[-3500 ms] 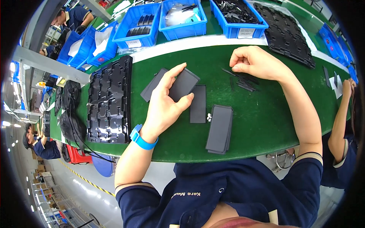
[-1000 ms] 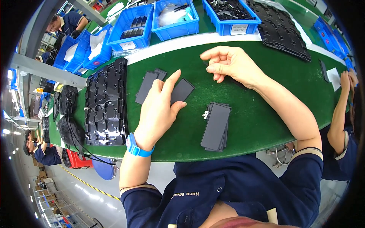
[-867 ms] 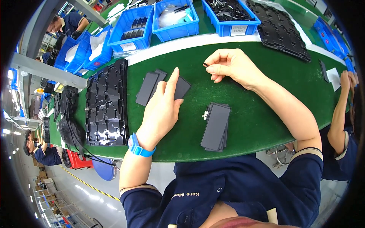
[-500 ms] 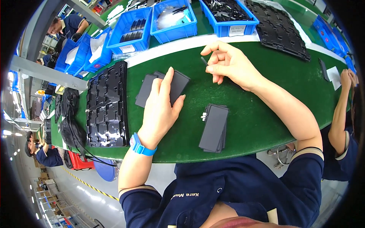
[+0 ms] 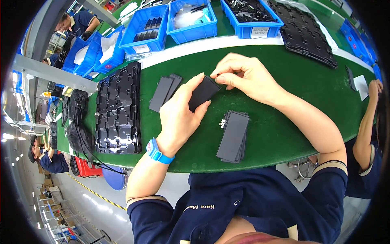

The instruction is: The person assembles small plastic components by hand.

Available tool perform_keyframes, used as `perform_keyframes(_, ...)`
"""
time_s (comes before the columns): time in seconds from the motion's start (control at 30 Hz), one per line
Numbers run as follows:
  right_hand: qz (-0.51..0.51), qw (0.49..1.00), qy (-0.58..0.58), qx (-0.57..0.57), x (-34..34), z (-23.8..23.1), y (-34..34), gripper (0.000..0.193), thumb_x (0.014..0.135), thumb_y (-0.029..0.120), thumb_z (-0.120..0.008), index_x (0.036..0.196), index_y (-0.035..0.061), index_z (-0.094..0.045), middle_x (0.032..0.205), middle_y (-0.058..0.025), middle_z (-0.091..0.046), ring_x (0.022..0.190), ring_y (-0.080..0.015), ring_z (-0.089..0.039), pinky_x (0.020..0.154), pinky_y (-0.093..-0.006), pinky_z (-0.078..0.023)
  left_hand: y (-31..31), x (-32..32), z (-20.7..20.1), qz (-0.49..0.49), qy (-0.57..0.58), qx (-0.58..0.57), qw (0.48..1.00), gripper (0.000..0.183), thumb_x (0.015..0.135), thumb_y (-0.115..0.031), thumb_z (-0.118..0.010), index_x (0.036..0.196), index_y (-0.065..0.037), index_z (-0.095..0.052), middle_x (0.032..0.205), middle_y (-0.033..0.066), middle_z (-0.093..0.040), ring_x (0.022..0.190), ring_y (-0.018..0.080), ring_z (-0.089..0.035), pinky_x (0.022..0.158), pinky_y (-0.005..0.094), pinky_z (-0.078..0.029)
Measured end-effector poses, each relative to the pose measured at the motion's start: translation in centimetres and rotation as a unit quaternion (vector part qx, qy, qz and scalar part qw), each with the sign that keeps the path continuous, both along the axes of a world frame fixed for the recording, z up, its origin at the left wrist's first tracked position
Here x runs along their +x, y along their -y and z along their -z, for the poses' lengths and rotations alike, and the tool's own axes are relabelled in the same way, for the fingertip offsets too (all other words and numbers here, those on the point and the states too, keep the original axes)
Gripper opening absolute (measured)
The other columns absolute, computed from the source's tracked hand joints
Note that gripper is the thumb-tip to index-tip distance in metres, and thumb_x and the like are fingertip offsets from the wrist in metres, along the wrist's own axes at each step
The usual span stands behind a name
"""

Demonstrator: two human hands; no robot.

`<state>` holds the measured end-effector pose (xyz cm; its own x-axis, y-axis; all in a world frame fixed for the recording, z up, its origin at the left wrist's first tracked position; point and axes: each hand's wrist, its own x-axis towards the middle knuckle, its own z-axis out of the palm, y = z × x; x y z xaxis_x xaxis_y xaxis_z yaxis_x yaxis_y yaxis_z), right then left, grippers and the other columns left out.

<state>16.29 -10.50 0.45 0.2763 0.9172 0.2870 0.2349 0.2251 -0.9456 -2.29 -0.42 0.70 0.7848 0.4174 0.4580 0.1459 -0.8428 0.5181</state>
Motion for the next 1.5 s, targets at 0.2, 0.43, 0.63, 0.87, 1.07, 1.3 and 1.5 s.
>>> perform_keyframes(0.2,0.022,0.99,-0.087,-0.11,-1.2,-1.2,0.2,0.014,0.087,0.009,-0.067,0.097,-0.0003,-0.068,0.081,-0.0021,-0.065,0.066,-0.0062,-0.059,0.06,-0.0206,-0.05,0.2,0.1,-0.1,-0.012,0.01,0.009,1.0,0.063,0.068,-0.006,-0.082,0.126,-0.009,-0.059,0.108,0.0148,-0.067,0.093,0.0249,-0.068,0.081,0.0323,-0.054)
perform_keyframes(0.43,0.012,0.991,-0.087,-0.097,-1.4,-0.5,0.3,0.016,0.087,0.008,-0.067,0.099,-0.0015,-0.066,0.079,-0.0024,-0.065,0.066,-0.0062,-0.059,0.058,-0.0207,-0.05,0.4,0.2,0.2,-0.007,0.015,0.005,1.0,0.064,0.067,-0.005,-0.082,0.126,-0.01,-0.059,0.106,0.0153,-0.067,0.091,0.0248,-0.068,0.08,0.0321,-0.054)
perform_keyframes(0.63,0.012,0.989,-0.098,-0.112,-1.5,-0.9,0.4,0.015,0.087,0.007,-0.067,0.099,-0.0016,-0.066,0.079,-0.0035,-0.065,0.063,-0.0066,-0.059,0.057,-0.0206,-0.05,0.5,0.2,0.4,-0.002,0.008,0.005,1.0,0.063,0.067,-0.004,-0.081,0.126,-0.009,-0.059,0.106,0.0158,-0.067,0.092,0.0256,-0.068,0.08,0.0324,-0.054)
perform_keyframes(0.87,0.007,0.988,-0.114,-0.106,-1.5,-0.7,0.4,0.015,0.087,0.008,-0.068,0.098,-0.0015,-0.066,0.079,-0.0038,-0.066,0.062,-0.0063,-0.059,0.055,-0.0204,-0.049,0.5,0.2,0.4,0.014,0.01,0.005,1.0,0.065,0.069,-0.005,-0.08,0.128,-0.012,-0.055,0.1,0.0122,-0.065,0.087,0.0254,-0.067,0.074,0.0324,-0.054)
perform_keyframes(1.07,-0.001,0.989,-0.11,-0.101,-1.6,-0.5,0.3,0.012,0.086,0.008,-0.068,0.095,-0.0008,-0.067,0.078,-0.0036,-0.066,0.062,-0.006,-0.058,0.054,-0.0202,-0.049,0.6,0.1,0.4,0.012,0.008,-0.016,1.0,0.062,0.068,-0.002,-0.08,0.126,-0.007,-0.058,0.107,0.0172,-0.066,0.094,0.0269,-0.067,0.082,0.0329,-0.053)
perform_keyframes(1.3,-0.047,0.991,-0.096,-0.075,-0.4,-0.6,-0.2,0.024,0.09,0.021,-0.065,0.104,0.0016,-0.065,0.084,-0.0054,-0.066,0.064,-0.0074,-0.057,0.055,-0.0212,-0.049,0.2,0.2,-0.3,0.029,0.021,-0.16,0.986,0.066,0.073,-0.002,-0.077,0.133,-0.002,-0.05,0.117,0.0145,-0.062,0.106,0.019,-0.06,0.093,0.0308,-0.047)
perform_keyframes(1.5,0.019,0.971,0.196,-0.134,6.7,-0.3,0.4,0.021,0.088,0.021,-0.065,0.096,0.0026,-0.066,0.083,-0.0054,-0.066,0.073,-0.0124,-0.06,0.069,-0.0286,-0.051,-1.4,-0.2,0.5,0.021,0.041,-0.254,0.966,0.067,0.075,-0.003,-0.075,0.136,-0.002,-0.048,0.119,0.0125,-0.062,0.107,0.0176,-0.059,0.094,0.0308,-0.047)
